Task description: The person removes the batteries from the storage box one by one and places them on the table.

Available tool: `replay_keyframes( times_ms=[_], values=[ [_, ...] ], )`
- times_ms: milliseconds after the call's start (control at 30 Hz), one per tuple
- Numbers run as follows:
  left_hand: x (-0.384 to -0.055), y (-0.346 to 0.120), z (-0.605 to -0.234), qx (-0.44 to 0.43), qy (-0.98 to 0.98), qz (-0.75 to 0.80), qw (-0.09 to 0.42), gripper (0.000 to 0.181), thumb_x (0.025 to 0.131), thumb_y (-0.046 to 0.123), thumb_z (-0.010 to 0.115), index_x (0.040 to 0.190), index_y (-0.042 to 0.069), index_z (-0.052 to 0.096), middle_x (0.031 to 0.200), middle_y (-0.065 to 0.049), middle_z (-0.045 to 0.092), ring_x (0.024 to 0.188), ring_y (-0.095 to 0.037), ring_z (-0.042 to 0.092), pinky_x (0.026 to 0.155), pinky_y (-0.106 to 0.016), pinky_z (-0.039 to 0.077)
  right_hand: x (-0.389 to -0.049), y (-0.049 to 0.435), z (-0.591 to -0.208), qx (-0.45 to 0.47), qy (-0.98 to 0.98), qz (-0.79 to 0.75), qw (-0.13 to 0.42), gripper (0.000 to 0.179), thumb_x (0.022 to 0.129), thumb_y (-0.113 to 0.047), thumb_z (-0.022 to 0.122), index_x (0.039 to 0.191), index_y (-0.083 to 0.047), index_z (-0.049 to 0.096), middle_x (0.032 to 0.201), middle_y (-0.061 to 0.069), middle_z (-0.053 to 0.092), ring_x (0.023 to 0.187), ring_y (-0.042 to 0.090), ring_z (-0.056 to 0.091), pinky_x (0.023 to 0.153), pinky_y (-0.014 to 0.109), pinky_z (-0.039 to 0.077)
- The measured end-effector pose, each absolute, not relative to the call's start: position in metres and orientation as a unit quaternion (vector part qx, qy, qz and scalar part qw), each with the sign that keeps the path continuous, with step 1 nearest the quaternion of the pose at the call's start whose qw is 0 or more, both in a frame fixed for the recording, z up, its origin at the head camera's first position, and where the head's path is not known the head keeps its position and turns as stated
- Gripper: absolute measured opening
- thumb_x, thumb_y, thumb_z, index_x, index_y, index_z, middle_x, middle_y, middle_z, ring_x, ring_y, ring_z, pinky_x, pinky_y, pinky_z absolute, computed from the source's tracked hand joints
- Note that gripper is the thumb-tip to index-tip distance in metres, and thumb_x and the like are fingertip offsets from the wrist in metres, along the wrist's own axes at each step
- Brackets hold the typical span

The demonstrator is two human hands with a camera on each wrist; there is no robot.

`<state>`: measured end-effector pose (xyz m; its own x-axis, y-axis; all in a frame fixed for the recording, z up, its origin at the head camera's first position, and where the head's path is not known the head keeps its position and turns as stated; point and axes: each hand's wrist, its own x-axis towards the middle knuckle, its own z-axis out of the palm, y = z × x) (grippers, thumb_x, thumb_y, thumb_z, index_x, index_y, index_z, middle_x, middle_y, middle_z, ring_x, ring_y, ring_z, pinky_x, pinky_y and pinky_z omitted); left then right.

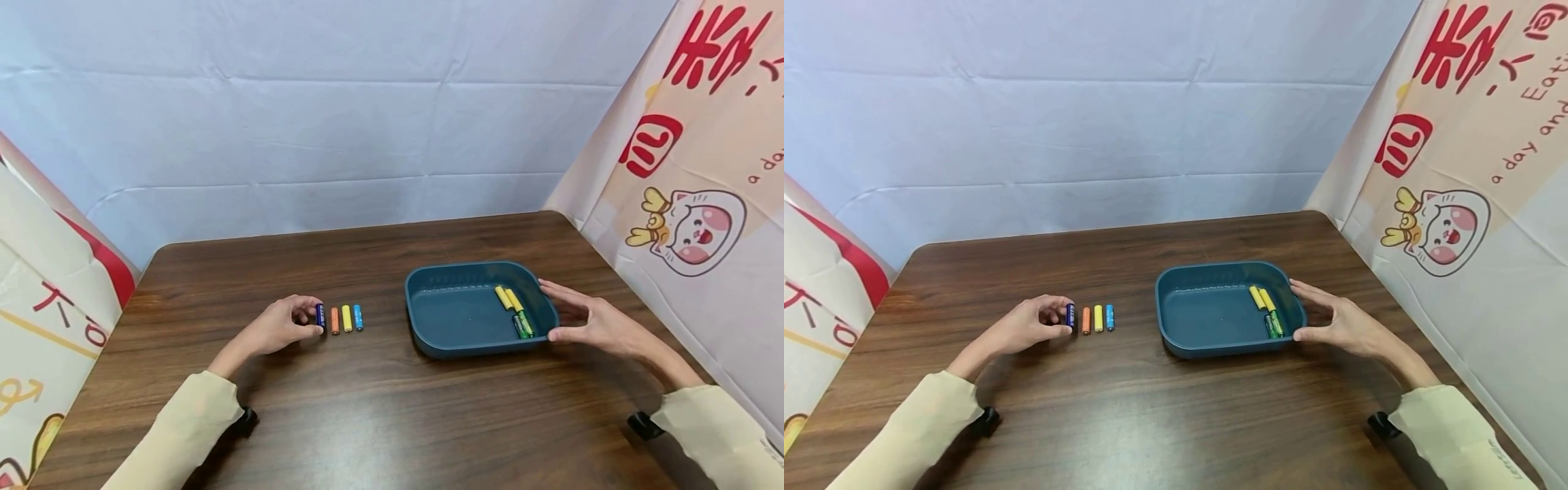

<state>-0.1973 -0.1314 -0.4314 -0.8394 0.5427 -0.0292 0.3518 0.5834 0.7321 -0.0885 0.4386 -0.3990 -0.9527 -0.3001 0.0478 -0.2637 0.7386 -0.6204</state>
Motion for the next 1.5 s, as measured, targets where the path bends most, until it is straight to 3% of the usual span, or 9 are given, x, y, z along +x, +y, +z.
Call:
replay_keyframes(
  times_ms=[233, 700, 1500],
  values=[
    [-0.198, -0.129, -0.437, 0.253, 0.891, 0.358, 0.117, 0.042, 0.092, 0.020, 0.080, 0.128, 0.004, 0.066, 0.109, -0.007, 0.059, 0.096, -0.022, 0.055, 0.082, -0.039, 0.045, -0.089, 0.438, -0.399, -0.151, 0.932, -0.327, 0.031, 0.089, 0.089, -0.019, 0.084, 0.163, -0.013, 0.034, 0.161, 0.021, 0.038, 0.127, 0.044, 0.057, 0.091, 0.018, 0.049],
    [-0.198, -0.120, -0.440, 0.257, 0.911, 0.305, 0.104, 0.048, 0.090, 0.019, 0.083, 0.132, 0.001, 0.066, 0.104, -0.007, 0.055, 0.087, -0.018, 0.047, 0.077, -0.035, 0.042, -0.088, 0.438, -0.399, -0.155, 0.930, -0.331, 0.028, 0.090, 0.088, -0.018, 0.085, 0.163, -0.013, 0.034, 0.160, 0.021, 0.039, 0.125, 0.043, 0.059, 0.091, 0.019, 0.050],
    [-0.195, -0.116, -0.437, 0.249, 0.919, 0.287, 0.106, 0.057, 0.090, 0.021, 0.083, 0.139, 0.002, 0.061, 0.107, -0.007, 0.057, 0.089, -0.020, 0.050, 0.079, -0.038, 0.045, -0.087, 0.438, -0.398, -0.152, 0.936, -0.317, 0.025, 0.089, 0.089, -0.020, 0.084, 0.162, -0.013, 0.035, 0.160, 0.020, 0.040, 0.127, 0.042, 0.058, 0.091, 0.020, 0.049]
  ],
)
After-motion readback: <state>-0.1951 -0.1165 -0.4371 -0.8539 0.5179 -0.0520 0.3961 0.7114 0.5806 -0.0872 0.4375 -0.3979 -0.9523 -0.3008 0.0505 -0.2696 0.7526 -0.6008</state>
